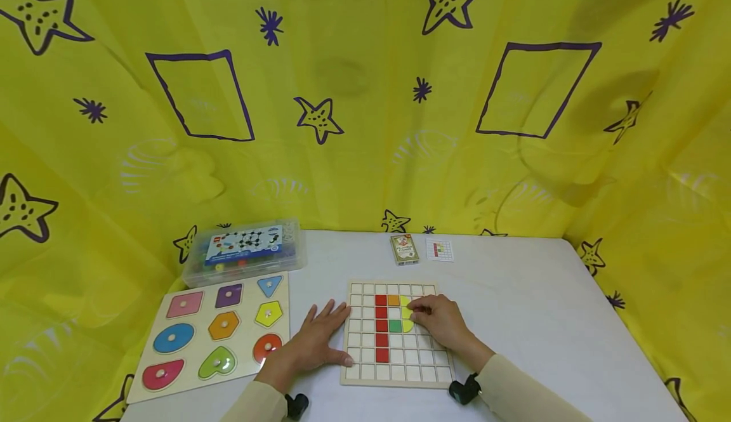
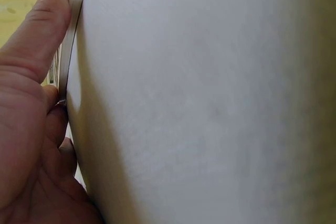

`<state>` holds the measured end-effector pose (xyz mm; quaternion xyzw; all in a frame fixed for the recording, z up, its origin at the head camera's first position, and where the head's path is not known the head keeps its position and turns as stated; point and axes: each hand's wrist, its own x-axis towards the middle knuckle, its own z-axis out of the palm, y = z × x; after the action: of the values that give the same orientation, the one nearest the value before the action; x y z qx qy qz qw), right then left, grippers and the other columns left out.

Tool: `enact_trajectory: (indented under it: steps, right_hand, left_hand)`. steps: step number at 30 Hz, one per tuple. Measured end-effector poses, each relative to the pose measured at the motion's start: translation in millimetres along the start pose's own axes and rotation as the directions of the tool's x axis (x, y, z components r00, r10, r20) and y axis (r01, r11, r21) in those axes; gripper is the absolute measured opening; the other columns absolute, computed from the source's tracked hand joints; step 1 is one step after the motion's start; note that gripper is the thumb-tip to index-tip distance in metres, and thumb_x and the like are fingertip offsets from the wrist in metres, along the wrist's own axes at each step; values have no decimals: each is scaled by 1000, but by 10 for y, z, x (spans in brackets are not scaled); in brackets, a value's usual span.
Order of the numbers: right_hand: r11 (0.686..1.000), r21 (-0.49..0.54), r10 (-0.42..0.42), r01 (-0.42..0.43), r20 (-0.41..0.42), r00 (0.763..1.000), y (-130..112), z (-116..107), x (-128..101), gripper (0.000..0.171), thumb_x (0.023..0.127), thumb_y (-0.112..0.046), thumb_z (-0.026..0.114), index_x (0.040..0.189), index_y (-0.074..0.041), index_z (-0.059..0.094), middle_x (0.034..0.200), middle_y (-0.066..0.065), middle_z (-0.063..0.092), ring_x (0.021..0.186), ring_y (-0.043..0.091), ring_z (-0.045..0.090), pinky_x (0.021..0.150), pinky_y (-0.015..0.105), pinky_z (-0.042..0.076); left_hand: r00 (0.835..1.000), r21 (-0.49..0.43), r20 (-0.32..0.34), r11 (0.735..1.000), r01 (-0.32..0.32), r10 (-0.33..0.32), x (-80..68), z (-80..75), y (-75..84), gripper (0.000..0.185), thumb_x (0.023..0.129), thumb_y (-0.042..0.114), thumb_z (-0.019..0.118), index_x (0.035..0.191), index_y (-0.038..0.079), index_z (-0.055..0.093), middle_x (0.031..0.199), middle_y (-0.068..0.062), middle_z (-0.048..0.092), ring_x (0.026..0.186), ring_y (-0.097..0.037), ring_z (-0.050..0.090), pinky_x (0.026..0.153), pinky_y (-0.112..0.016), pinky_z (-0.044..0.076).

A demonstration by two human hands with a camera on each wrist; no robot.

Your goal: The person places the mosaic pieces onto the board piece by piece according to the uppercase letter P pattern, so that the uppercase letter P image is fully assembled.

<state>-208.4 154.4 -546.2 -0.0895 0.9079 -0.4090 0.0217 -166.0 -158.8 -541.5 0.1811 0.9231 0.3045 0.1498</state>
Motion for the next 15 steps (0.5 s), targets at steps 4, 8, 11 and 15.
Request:
enact_trajectory:
  steps: [4,8,11,15]
  right_hand:
    - [1000,1,24,-23,-2,1000,20,0,2,13,94,-10,79,105,-16,83,108,1,75,98,17,60,90,39,52]
    - [996,48,71,-71,-1,997,39,-8,17,16,97,-12,75,113,-13,81,106,1,75,97,17,60,92,39,53]
    - [990,103,97,-96,-4,995,47,-11,28,19,99,-13,73,117,-11,79,104,0,75,94,16,60,88,35,53]
    - [983,145,113,-110,-14,993,55,-45,27,21,101,-16,72,119,-9,78,102,0,75,92,16,59,80,30,52]
  left_hand:
    - [1000,1,4,1000,7,-7,4,10,1,110,77,51,91,164,10,37,172,-8,34,164,-36,14,133,-62,-1]
    - [1000,7,7,1000,5,-5,9,12,1,110,77,51,90,165,10,37,172,-8,34,164,-36,14,133,-62,0]
    - [1000,10,13,1000,4,-4,8,-4,2,110,77,50,90,164,10,37,172,-8,34,164,-36,14,133,-61,0]
    - [1000,11,24,1000,8,-8,-3,-37,7,109,78,48,91,164,9,38,172,-9,34,164,-37,14,133,-62,0]
